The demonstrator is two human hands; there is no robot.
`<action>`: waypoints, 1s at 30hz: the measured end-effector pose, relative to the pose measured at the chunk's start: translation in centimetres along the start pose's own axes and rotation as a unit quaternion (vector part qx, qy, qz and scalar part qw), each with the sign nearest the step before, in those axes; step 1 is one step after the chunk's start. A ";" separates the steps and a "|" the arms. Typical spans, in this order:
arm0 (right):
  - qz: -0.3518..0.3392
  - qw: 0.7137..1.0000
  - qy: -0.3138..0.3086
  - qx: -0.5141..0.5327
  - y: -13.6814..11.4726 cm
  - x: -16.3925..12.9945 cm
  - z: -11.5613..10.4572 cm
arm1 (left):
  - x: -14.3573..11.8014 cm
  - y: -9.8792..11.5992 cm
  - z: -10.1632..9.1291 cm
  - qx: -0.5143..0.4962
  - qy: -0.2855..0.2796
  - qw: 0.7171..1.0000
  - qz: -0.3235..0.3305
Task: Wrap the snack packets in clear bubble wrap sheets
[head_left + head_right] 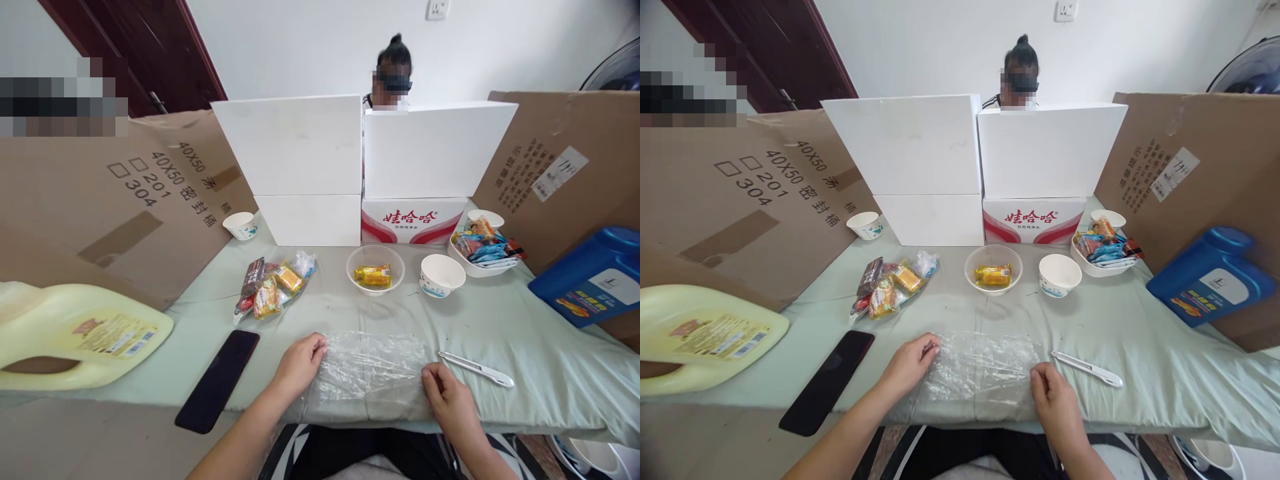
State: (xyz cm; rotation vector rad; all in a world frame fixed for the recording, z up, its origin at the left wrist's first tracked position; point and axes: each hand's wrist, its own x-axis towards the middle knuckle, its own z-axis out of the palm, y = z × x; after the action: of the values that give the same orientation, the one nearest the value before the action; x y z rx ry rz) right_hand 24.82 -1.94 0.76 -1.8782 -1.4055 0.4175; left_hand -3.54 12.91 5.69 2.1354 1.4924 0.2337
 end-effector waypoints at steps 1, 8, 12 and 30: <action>0.000 1.000 0.004 -0.027 0.3 0.2 0.2 | 0.0 0.1 0.1 0.001 0.009 1.000 -0.006; -0.047 0.990 0.067 -0.115 0.0 0.7 0.6 | 0.2 0.6 0.8 0.043 0.044 0.998 -0.029; -0.115 0.986 0.066 -0.099 -0.3 1.8 0.8 | 0.2 0.8 1.1 0.068 0.055 0.996 -0.023; -0.192 0.958 0.062 -0.203 0.9 2.4 2.3 | 0.0 2.7 3.6 0.105 0.106 0.963 0.224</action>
State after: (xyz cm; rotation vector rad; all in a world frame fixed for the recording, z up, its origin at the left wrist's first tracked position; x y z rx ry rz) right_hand 24.84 0.99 -1.04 -1.8355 -1.8194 -0.1927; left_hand 0.20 11.05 4.01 2.6785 1.1608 0.4983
